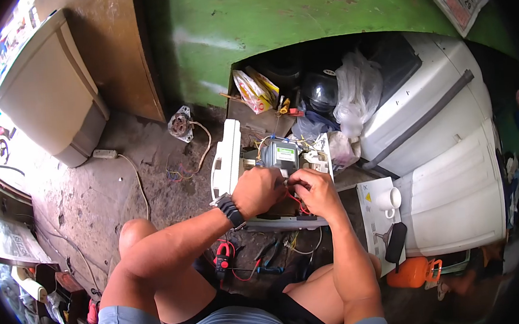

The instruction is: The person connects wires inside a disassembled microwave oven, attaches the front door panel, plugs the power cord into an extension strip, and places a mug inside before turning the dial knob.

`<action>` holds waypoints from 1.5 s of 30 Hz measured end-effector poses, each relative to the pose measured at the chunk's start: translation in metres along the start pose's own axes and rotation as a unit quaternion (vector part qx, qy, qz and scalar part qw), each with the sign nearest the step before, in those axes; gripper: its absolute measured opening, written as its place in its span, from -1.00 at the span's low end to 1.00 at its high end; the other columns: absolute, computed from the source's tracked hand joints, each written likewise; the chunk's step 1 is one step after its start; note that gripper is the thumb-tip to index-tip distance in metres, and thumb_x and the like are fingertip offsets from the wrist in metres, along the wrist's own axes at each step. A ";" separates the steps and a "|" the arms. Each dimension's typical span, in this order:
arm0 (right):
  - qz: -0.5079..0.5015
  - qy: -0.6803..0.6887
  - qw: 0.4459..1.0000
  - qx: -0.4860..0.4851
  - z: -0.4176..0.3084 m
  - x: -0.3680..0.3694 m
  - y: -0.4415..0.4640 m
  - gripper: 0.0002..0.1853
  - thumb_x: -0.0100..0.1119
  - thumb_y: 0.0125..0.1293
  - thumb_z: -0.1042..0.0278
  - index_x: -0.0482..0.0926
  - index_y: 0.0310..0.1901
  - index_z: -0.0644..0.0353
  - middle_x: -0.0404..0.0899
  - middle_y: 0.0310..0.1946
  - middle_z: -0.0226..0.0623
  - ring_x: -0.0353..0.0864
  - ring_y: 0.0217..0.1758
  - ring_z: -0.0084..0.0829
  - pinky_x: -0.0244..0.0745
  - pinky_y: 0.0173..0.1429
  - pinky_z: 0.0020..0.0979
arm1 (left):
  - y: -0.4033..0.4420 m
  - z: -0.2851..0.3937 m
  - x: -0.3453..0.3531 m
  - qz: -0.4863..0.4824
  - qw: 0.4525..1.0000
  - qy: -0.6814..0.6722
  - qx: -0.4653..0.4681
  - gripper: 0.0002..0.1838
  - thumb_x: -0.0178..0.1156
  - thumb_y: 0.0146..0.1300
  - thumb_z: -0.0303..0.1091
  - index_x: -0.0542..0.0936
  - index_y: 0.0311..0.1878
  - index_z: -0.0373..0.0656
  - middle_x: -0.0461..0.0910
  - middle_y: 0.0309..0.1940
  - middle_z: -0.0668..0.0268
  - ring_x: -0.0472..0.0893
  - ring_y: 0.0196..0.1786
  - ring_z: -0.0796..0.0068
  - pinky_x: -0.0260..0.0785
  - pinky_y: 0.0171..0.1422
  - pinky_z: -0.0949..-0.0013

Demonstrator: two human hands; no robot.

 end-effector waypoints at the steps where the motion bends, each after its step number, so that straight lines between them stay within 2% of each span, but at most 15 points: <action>1: -0.002 -0.014 1.000 -0.005 -0.001 0.000 0.001 -0.84 0.23 0.16 0.66 0.64 -0.21 0.28 0.69 -0.32 -0.11 0.73 -0.25 -0.12 0.59 -0.14 -0.23 | 0.000 -0.001 0.001 -0.001 1.000 -0.003 0.002 -0.73 0.39 0.20 -0.15 0.71 -0.18 -0.15 0.73 -0.33 0.01 0.72 -0.22 -0.09 0.57 -0.07 -0.02; 8: -0.024 -0.060 0.998 -0.029 -0.010 0.001 0.002 -0.85 0.27 0.17 0.63 0.65 -0.21 0.29 0.69 -0.29 -0.11 0.72 -0.22 -0.04 0.59 -0.13 -0.21 | 0.001 -0.004 0.004 0.001 1.000 -0.019 0.015 -0.73 0.38 0.19 -0.16 0.71 -0.18 -0.15 0.74 -0.30 0.04 0.73 -0.20 -0.08 0.57 -0.06 -0.03; 10: -0.013 -0.067 0.997 -0.046 -0.013 -0.001 0.002 -0.85 0.25 0.13 0.66 0.66 -0.23 0.30 0.70 -0.31 -0.14 0.74 -0.25 -0.15 0.59 -0.13 -0.28 | 0.002 -0.005 0.006 -0.010 1.000 -0.014 0.005 -0.73 0.39 0.19 -0.16 0.71 -0.18 -0.16 0.74 -0.29 0.04 0.73 -0.19 -0.08 0.57 -0.04 -0.02; 12: -0.024 -0.068 0.996 -0.047 -0.012 0.000 0.004 -0.84 0.26 0.13 0.66 0.67 -0.23 0.29 0.71 -0.29 -0.14 0.74 -0.25 -0.14 0.60 -0.13 -0.27 | 0.002 -0.005 0.005 -0.006 1.000 -0.016 0.007 -0.72 0.39 0.19 -0.16 0.71 -0.17 -0.16 0.74 -0.29 0.03 0.73 -0.19 -0.08 0.58 -0.04 -0.02; 17: -0.047 -0.118 0.987 -0.095 -0.020 0.004 0.004 -0.82 0.27 0.17 0.66 0.64 -0.18 0.28 0.69 -0.21 -0.13 0.72 -0.16 -0.05 0.63 -0.07 -0.21 | 0.003 -0.004 0.003 -0.009 1.000 -0.022 0.010 -0.71 0.40 0.18 -0.16 0.70 -0.16 -0.16 0.74 -0.29 0.03 0.73 -0.19 -0.09 0.58 -0.04 -0.02; 23: -0.068 -0.135 0.979 -0.136 -0.024 0.007 0.005 -0.80 0.26 0.17 0.70 0.62 -0.17 0.28 0.67 -0.17 -0.14 0.71 -0.13 -0.07 0.63 -0.06 -0.21 | 0.004 -0.005 0.003 -0.027 0.999 -0.025 -0.006 -0.70 0.36 0.19 -0.15 0.69 -0.15 -0.16 0.73 -0.30 0.02 0.73 -0.18 -0.09 0.58 -0.03 -0.03; 27: -0.056 -0.104 0.983 -0.142 -0.025 0.005 0.007 -0.78 0.27 0.11 0.73 0.64 -0.20 0.29 0.66 -0.23 -0.17 0.71 -0.19 -0.13 0.62 -0.07 -0.28 | 0.004 -0.006 0.003 -0.044 0.998 -0.032 -0.019 -0.66 0.35 0.19 -0.16 0.64 -0.09 -0.18 0.72 -0.33 -0.04 0.73 -0.20 -0.12 0.57 -0.04 -0.05; 29: -0.086 -0.094 0.986 -0.108 -0.014 0.009 0.006 -0.78 0.28 0.16 0.69 0.62 -0.15 0.27 0.66 -0.15 -0.16 0.70 -0.12 -0.06 0.62 -0.04 -0.21 | 0.003 -0.007 0.005 -0.050 0.998 -0.031 -0.029 -0.65 0.35 0.18 -0.16 0.63 -0.07 -0.19 0.72 -0.34 -0.06 0.73 -0.20 -0.13 0.57 -0.05 -0.06; 32: -0.081 -0.125 0.982 -0.119 -0.019 0.010 0.004 -0.76 0.31 0.13 0.68 0.62 -0.15 0.26 0.65 -0.14 -0.17 0.70 -0.11 -0.07 0.62 -0.04 -0.20 | 0.003 -0.007 0.005 -0.047 0.998 -0.035 -0.022 -0.65 0.33 0.19 -0.18 0.62 -0.06 -0.20 0.71 -0.35 -0.07 0.73 -0.20 -0.15 0.57 -0.05 -0.07; 45: -0.083 -0.152 0.976 -0.133 -0.028 0.013 0.009 -0.74 0.35 0.04 0.68 0.58 -0.21 0.24 0.62 -0.19 -0.23 0.68 -0.14 -0.09 0.61 -0.08 -0.19 | 0.004 -0.010 0.008 -0.042 0.998 -0.042 -0.029 -0.66 0.31 0.20 -0.20 0.60 -0.05 -0.22 0.71 -0.35 -0.06 0.73 -0.20 -0.13 0.56 -0.04 -0.06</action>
Point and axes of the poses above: each hand's wrist, its own y-axis towards the middle knuckle, its own x-axis out of the palm, z = x × y, the point moved 10 cm from there along y, towards the middle knuckle
